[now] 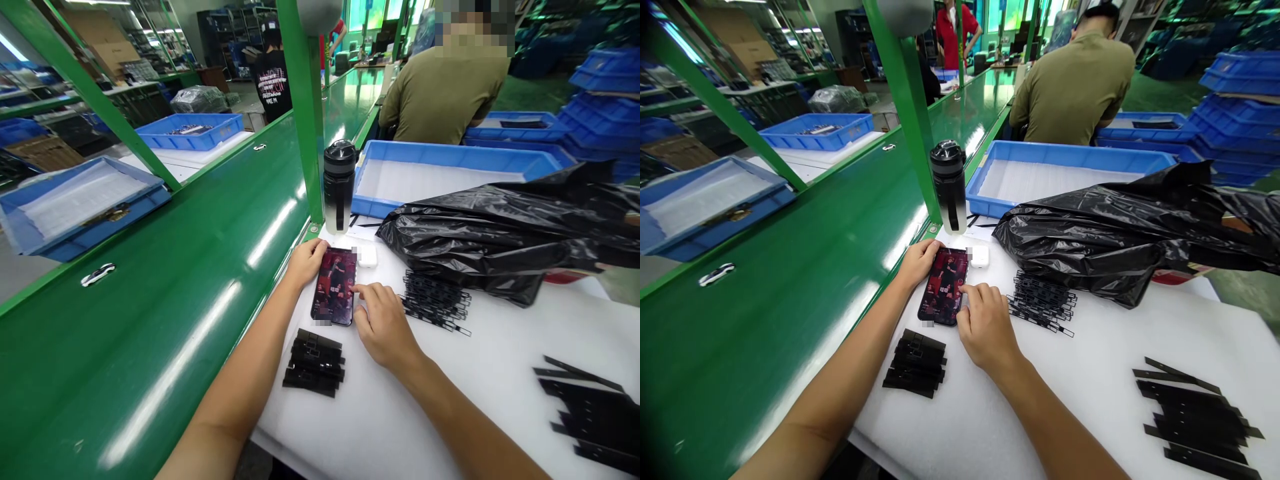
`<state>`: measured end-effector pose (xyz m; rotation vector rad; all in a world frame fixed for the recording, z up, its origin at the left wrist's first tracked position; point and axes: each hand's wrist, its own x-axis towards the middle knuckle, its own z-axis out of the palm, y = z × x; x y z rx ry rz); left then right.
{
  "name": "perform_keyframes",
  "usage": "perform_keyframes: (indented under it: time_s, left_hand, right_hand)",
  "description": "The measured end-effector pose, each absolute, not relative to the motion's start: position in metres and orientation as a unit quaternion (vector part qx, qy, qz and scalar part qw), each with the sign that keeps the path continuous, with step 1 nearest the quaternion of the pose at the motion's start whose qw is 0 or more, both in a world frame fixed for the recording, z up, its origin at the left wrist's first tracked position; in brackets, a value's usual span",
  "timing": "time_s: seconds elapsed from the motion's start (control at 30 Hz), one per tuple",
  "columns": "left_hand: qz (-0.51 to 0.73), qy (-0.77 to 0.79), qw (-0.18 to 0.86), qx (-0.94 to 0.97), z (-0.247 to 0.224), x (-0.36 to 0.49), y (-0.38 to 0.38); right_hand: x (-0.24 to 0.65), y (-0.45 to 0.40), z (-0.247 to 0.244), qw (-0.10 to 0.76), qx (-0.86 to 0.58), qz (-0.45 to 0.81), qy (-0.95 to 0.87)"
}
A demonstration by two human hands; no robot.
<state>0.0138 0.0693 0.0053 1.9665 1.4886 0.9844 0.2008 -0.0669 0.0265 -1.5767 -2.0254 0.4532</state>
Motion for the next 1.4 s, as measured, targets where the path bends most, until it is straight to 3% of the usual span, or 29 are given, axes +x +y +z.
perform_keyframes:
  time_s: [0.4,0.83,1.4]
  left_hand:
    - [0.356,0.549,0.241,0.717,0.0038,0.0138,0.0708]
    - [0.351,0.554,0.244,0.715,0.0068,0.0151,0.0686]
    - [0.355,0.553,0.245,0.713,0.0063,0.0149,0.0697]
  right_hand:
    - [0.2062,-0.0708,0.0346,0.302,-0.519,0.252,-0.759]
    - [0.2006,-0.0667,0.0285,0.286,-0.576,0.224,-0.732]
    - [0.2040,-0.0677,0.0346,0.290,-0.547,0.263,-0.740]
